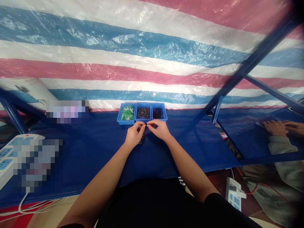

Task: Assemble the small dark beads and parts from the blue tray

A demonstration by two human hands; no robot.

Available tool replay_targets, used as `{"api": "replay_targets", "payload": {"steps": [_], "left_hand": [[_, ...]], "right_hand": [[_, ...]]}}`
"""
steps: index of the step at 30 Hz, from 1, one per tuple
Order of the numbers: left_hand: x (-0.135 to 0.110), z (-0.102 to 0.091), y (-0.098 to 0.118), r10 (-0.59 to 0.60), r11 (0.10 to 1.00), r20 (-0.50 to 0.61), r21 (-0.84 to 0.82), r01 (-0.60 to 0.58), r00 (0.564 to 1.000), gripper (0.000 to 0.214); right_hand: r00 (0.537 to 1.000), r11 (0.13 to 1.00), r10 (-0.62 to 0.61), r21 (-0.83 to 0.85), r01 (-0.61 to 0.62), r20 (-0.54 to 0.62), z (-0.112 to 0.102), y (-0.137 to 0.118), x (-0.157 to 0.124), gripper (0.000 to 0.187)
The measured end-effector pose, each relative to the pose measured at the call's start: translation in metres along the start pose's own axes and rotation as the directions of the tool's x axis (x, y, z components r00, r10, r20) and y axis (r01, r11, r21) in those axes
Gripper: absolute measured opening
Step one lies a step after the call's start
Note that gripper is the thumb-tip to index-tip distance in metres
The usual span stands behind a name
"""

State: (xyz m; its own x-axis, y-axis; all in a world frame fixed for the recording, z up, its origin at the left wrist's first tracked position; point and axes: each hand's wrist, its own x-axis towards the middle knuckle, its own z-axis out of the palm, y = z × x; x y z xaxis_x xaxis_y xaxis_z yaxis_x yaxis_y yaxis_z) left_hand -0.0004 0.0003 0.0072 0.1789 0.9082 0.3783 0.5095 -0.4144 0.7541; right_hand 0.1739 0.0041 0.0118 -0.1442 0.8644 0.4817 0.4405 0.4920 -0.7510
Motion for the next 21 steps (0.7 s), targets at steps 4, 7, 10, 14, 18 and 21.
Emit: {"api": "replay_targets", "payload": {"steps": [4,7,10,14,18,21], "left_hand": [[0.000,-0.001,0.001,0.000,1.000,0.019,0.014,0.000,1.000,0.027],[0.001,-0.002,0.002,-0.007,1.000,0.021,0.021,0.006,1.000,0.028],[0.001,-0.003,0.002,-0.014,0.999,0.016,0.031,0.014,1.000,0.029],[0.000,-0.001,0.002,-0.014,0.999,0.017,0.034,0.014,1.000,0.028],[0.000,-0.001,0.001,-0.016,0.999,0.019,0.036,0.015,1.000,0.028],[0.000,-0.002,0.001,-0.019,0.999,0.000,0.046,0.019,1.000,0.027]], "right_hand": [[0.997,1.000,0.019,-0.007,-0.019,0.076,0.001,0.001,0.000,0.016],[0.998,0.998,0.059,0.003,-0.059,-0.013,0.002,0.001,0.000,0.016],[0.947,0.995,0.096,0.026,-0.093,-0.306,-0.003,-0.002,0.000,0.022],[0.757,0.993,0.026,-0.074,-0.098,-0.653,-0.017,-0.003,0.001,0.027],[0.805,0.952,0.008,-0.243,-0.188,-0.593,-0.025,0.007,0.005,0.030],[0.877,0.923,0.096,-0.288,-0.255,-0.470,-0.023,0.012,0.006,0.029]]}}
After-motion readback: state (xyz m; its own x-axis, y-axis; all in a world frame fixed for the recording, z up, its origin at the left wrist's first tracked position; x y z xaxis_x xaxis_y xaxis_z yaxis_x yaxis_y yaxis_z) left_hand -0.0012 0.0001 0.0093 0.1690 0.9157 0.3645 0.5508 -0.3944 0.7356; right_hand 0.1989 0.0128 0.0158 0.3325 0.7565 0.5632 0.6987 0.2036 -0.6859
